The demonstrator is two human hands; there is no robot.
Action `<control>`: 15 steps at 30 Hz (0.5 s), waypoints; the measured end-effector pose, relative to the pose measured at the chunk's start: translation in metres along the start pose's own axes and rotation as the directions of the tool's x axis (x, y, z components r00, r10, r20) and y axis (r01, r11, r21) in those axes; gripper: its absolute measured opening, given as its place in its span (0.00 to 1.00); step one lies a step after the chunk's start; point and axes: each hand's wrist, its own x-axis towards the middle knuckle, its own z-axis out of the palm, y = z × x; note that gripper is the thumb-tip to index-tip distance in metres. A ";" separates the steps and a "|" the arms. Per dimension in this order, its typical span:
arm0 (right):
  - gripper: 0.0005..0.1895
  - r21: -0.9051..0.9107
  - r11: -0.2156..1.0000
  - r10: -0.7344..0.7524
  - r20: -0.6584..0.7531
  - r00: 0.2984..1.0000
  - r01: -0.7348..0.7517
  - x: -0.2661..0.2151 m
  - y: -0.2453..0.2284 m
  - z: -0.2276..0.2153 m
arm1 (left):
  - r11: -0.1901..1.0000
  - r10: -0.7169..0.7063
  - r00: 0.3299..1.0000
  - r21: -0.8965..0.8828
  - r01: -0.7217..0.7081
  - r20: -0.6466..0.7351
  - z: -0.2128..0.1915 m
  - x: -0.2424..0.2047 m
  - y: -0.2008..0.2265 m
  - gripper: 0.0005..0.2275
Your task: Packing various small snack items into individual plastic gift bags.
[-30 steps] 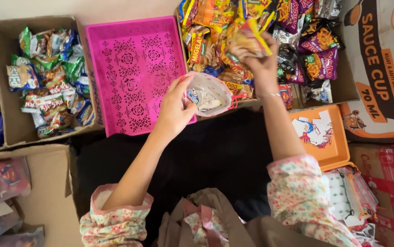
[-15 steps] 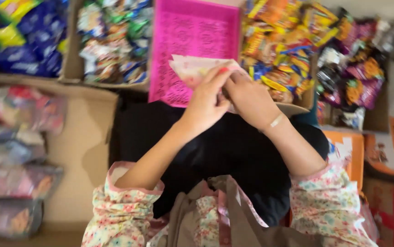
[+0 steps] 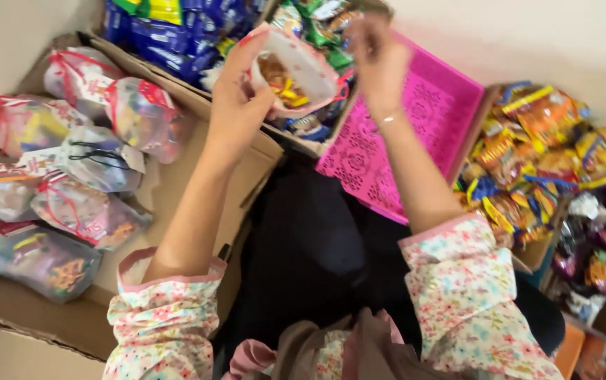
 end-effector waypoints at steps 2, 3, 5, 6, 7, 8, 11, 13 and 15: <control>0.11 0.055 0.998 -0.026 0.278 0.960 0.011 -0.036 0.025 0.061 | 0.997 0.021 0.999 0.080 -0.018 -0.039 -0.018 -0.002 -0.017 0.28; 0.16 0.101 0.995 -0.064 0.526 0.848 0.013 -0.054 0.037 0.090 | 0.987 0.043 0.997 0.155 -0.032 -0.063 -0.027 -0.003 -0.025 0.27; 0.17 0.092 0.996 -0.034 0.524 0.851 -0.017 -0.055 0.038 0.108 | 0.994 -0.031 0.996 0.104 0.040 -0.084 -0.029 -0.005 -0.006 0.28; 0.17 0.074 0.996 0.009 0.515 0.857 -0.055 -0.057 0.039 0.116 | 0.993 -0.107 0.990 0.047 0.112 -0.087 -0.029 -0.008 0.003 0.29; 0.17 0.079 0.996 0.002 0.520 0.854 -0.051 -0.060 0.039 0.119 | 0.993 -0.107 0.990 0.048 0.112 -0.096 -0.031 -0.008 0.001 0.29; 0.17 0.049 0.992 0.073 0.506 0.860 -0.113 -0.066 0.038 0.120 | 0.991 -0.107 0.990 0.065 0.114 -0.094 -0.033 -0.010 0.000 0.28; 0.18 -0.009 0.972 0.211 0.473 0.855 -0.235 -0.083 0.035 0.118 | 0.983 -0.119 0.988 0.125 0.132 -0.101 -0.036 -0.014 0.005 0.29; 0.18 -0.044 0.954 0.283 0.450 0.847 -0.295 -0.096 0.033 0.109 | 0.976 -0.130 0.986 0.163 0.146 -0.102 -0.035 -0.017 0.006 0.30; 0.19 -0.102 0.905 0.418 0.386 0.822 -0.412 -0.104 0.029 0.099 | 0.972 -0.130 0.984 0.181 0.150 -0.118 -0.036 -0.019 0.004 0.30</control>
